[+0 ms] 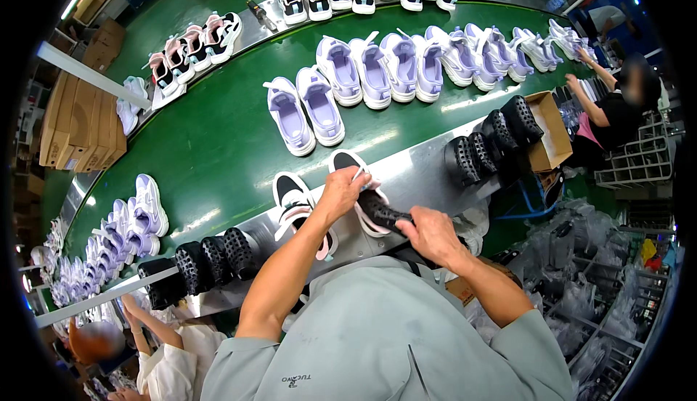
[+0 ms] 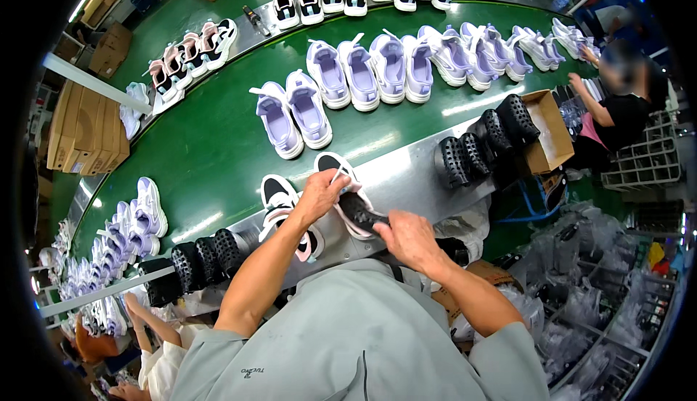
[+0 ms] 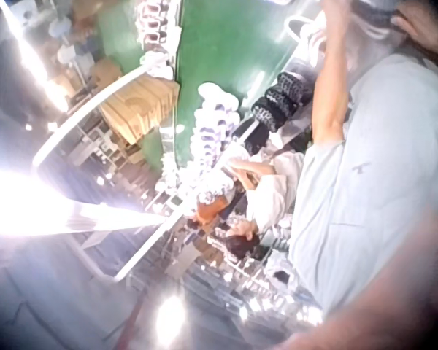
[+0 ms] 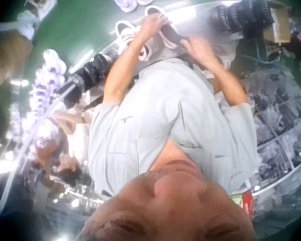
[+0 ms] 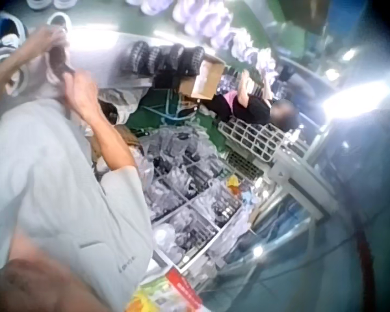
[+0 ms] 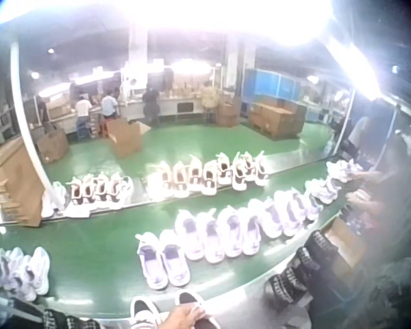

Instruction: The person places black rubber soles into various white and pink sneakers on a factory assembly line. The person picks up sneakers from a moving conveyor belt, inserts a sole by hand, and places the completed shoes back onto the belt.

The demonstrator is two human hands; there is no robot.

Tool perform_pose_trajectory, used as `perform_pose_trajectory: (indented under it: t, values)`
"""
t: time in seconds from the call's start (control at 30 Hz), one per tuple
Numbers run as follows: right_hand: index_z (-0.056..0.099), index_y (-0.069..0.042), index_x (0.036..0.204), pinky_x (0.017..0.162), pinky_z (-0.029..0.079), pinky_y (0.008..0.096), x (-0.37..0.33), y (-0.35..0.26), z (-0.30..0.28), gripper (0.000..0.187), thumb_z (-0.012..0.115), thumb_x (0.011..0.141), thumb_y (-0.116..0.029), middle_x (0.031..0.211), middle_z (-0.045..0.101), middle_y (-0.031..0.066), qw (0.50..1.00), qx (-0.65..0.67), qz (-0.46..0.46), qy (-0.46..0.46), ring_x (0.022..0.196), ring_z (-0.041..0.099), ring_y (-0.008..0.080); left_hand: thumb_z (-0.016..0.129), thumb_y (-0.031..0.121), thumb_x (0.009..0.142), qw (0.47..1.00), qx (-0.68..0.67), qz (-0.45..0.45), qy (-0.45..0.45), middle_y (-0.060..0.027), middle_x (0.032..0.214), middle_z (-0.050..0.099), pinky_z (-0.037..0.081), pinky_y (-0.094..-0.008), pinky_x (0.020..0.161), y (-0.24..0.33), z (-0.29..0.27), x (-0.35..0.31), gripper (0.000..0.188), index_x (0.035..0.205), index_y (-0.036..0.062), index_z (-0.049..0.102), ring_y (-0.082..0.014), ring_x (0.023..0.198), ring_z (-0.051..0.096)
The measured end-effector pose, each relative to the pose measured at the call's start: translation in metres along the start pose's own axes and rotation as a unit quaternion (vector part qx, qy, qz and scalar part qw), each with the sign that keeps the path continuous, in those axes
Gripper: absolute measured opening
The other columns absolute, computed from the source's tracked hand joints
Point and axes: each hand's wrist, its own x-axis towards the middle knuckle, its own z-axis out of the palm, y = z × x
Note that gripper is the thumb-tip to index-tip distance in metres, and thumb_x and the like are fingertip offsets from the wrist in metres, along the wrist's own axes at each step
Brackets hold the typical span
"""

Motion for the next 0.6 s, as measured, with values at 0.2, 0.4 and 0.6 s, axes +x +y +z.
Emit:
perform_pose_trajectory:
  t: [0.2, 0.4, 0.6]
  values:
    - [0.062, -0.002, 0.097, 0.068, 0.056, 0.0461, 0.045, 0.014, 0.086, 0.016, 0.061, 0.092, -0.017, 0.092, 0.064, 0.0171, 0.975, -0.114, -0.041, 0.188, 0.083, 0.066, 0.0334, 0.063, 0.027, 0.097, 0.984, 0.046, 0.089, -0.15, -0.0029, 0.065, 0.055, 0.041, -0.0311, 0.056, -0.005, 0.031, 0.025, 0.028, 0.085, 0.0021, 0.071, -0.0111, 0.061, 0.05]
    - [0.059, -0.001, 0.108, 0.065, 0.054, 0.0501, 0.062, 0.02, 0.104, 0.028, 0.065, 0.092, -0.023, 0.093, 0.066, 0.0206, 0.981, -0.073, 0.003, 0.179, 0.082, 0.067, 0.0389, 0.062, 0.023, 0.098, 0.987, 0.014, 0.107, -0.119, 0.0013, 0.068, 0.057, 0.04, -0.0269, 0.055, -0.017, 0.027, 0.037, 0.026, 0.088, 0.0014, 0.072, -0.0076, 0.063, 0.05]
    - [0.061, -0.002, 0.11, 0.072, 0.051, 0.0485, 0.042, 0.012, 0.07, 0.024, 0.067, 0.088, -0.011, 0.094, 0.064, 0.0171, 0.959, 0.051, -0.069, 0.269, 0.085, 0.063, 0.0394, 0.078, 0.034, 0.08, 0.988, 0.096, 0.104, 0.053, -0.0214, 0.109, 0.065, 0.05, -0.0415, 0.091, -0.001, 0.017, 0.001, 0.068, 0.135, 0.0017, 0.054, -0.0373, 0.101, 0.063]
